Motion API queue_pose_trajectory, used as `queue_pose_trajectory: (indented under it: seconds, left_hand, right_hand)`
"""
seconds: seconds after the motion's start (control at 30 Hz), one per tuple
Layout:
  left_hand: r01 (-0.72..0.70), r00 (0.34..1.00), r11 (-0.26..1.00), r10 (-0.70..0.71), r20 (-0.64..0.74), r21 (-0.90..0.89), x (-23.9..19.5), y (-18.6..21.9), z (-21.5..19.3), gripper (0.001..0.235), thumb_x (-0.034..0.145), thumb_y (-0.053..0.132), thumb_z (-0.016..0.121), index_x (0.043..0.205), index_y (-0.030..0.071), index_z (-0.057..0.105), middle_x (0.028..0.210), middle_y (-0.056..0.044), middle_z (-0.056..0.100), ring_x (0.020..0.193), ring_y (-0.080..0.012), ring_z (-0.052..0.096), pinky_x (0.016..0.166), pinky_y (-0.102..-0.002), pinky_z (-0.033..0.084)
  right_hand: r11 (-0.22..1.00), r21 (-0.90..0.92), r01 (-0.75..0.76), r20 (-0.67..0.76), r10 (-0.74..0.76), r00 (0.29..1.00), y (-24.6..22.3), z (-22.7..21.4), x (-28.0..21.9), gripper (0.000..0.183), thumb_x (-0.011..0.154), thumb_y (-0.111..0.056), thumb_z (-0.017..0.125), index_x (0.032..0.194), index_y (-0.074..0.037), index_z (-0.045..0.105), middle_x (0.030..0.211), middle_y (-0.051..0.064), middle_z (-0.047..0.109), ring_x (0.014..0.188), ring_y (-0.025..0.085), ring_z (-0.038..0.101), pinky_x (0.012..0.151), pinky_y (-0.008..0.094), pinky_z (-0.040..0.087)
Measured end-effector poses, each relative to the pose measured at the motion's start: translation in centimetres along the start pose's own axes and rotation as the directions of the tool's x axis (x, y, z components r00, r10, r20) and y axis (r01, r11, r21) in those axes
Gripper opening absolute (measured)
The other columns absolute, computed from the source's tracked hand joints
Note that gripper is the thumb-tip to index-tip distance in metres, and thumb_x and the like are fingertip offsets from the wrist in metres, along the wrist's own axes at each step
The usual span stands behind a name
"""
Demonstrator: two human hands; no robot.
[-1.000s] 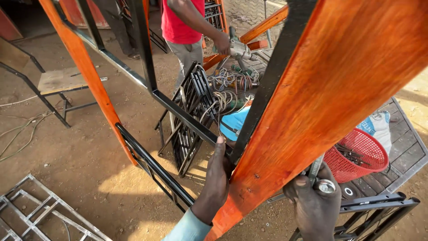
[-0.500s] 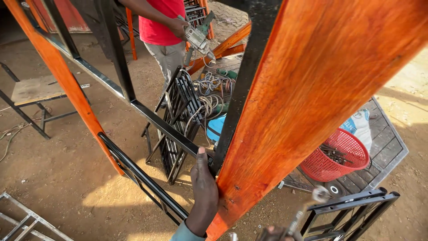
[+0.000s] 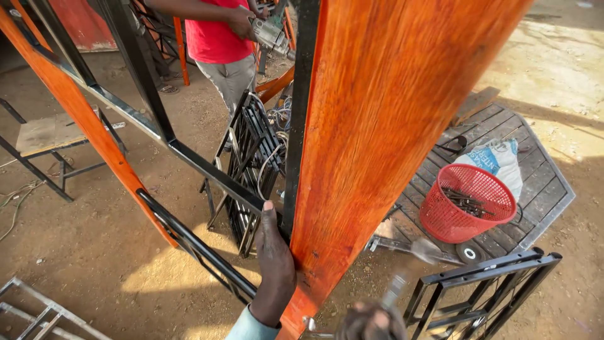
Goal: Assembling a metal frame by tightening bolts with a wrench
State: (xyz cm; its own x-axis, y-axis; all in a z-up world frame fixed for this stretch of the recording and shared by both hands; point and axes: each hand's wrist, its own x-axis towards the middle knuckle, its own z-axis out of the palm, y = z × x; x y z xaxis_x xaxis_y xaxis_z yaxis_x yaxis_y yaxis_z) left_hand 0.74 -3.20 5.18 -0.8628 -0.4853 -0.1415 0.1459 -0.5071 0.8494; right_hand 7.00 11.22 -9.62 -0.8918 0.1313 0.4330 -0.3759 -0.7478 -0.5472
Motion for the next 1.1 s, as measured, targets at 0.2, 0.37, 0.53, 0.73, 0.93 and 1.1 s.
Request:
queue_pose_trajectory:
  seconds: [0.2,0.37,0.53,0.73,0.93,1.1]
  left_hand:
    - [-0.191,0.979,0.980,0.187,0.076,0.047,0.6,-1.2,-0.7,0.065,0.098,0.050,0.038,0.120,0.002,0.074,0.132,-0.012,0.074,0.134,-0.0256,0.065,0.119,-0.040,0.047]
    - [-0.183,0.982,0.983,0.181,0.060,0.022,0.9,-2.7,-2.0,0.053,0.105,0.048,0.042,0.072,0.011,0.060,0.076,-0.003,0.064,0.076,-0.0189,0.062,0.075,-0.039,0.052]
    - [-0.099,0.994,0.970,0.106,-0.020,0.222,1.2,-2.4,-1.8,0.066,0.097,0.057,0.033,0.100,0.005,0.074,0.116,-0.012,0.075,0.116,-0.0265,0.068,0.105,-0.043,0.050]
    - [-0.212,0.976,0.968,0.215,-0.013,0.135,1.6,-4.0,-2.7,0.058,0.104,0.053,0.045,0.064,0.022,0.017,0.058,0.004,0.016,0.051,-0.0133,0.017,0.057,-0.037,0.022]
    - [-0.145,0.979,0.989,0.142,0.148,0.007,0.0,-1.1,-1.5,0.070,0.093,0.055,0.042,0.128,0.002,0.070,0.145,-0.012,0.066,0.143,-0.0268,0.057,0.122,-0.042,0.043]
    - [-0.133,0.990,0.990,0.131,0.047,0.040,1.2,-4.0,-2.9,0.053,0.104,0.049,0.054,0.073,0.022,0.021,0.073,0.003,0.015,0.066,-0.0142,0.018,0.068,-0.036,0.021]
  right_hand:
    - [0.935,-0.335,-0.119,-0.240,0.037,0.970,-1.2,7.5,0.9,0.032,0.099,-0.023,0.058,0.087,0.006,0.066,0.036,0.008,0.040,0.025,0.014,0.033,0.024,0.029,0.020]
    - [0.898,-0.436,-0.059,-0.376,-0.123,0.918,0.1,3.5,-0.6,0.035,0.098,-0.037,0.064,0.087,-0.004,0.071,0.048,0.010,0.059,0.030,0.019,0.054,0.027,0.028,0.041]
    - [0.978,-0.209,-0.028,-0.110,0.005,0.994,2.0,-1.4,-0.9,0.036,0.101,-0.029,0.062,0.101,0.007,0.067,0.041,0.012,0.046,0.029,0.019,0.043,0.028,0.031,0.033]
    - [0.907,-0.368,-0.205,-0.222,0.129,0.967,-1.6,4.3,0.2,0.028,0.099,-0.019,0.061,0.083,0.005,0.062,0.039,0.011,0.049,0.027,0.018,0.041,0.025,0.031,0.027]
    - [0.892,-0.395,0.220,0.008,-0.237,0.972,-5.0,7.3,6.4,0.015,0.096,-0.012,0.064,0.105,-0.001,0.061,0.046,0.002,0.042,0.032,0.011,0.042,0.030,0.024,0.045]
    - [0.819,-0.554,0.150,-0.083,-0.234,0.969,-5.4,8.9,10.3,0.023,0.091,-0.014,0.071,0.108,-0.003,0.060,0.077,0.008,0.060,0.039,0.016,0.048,0.031,0.023,0.036]
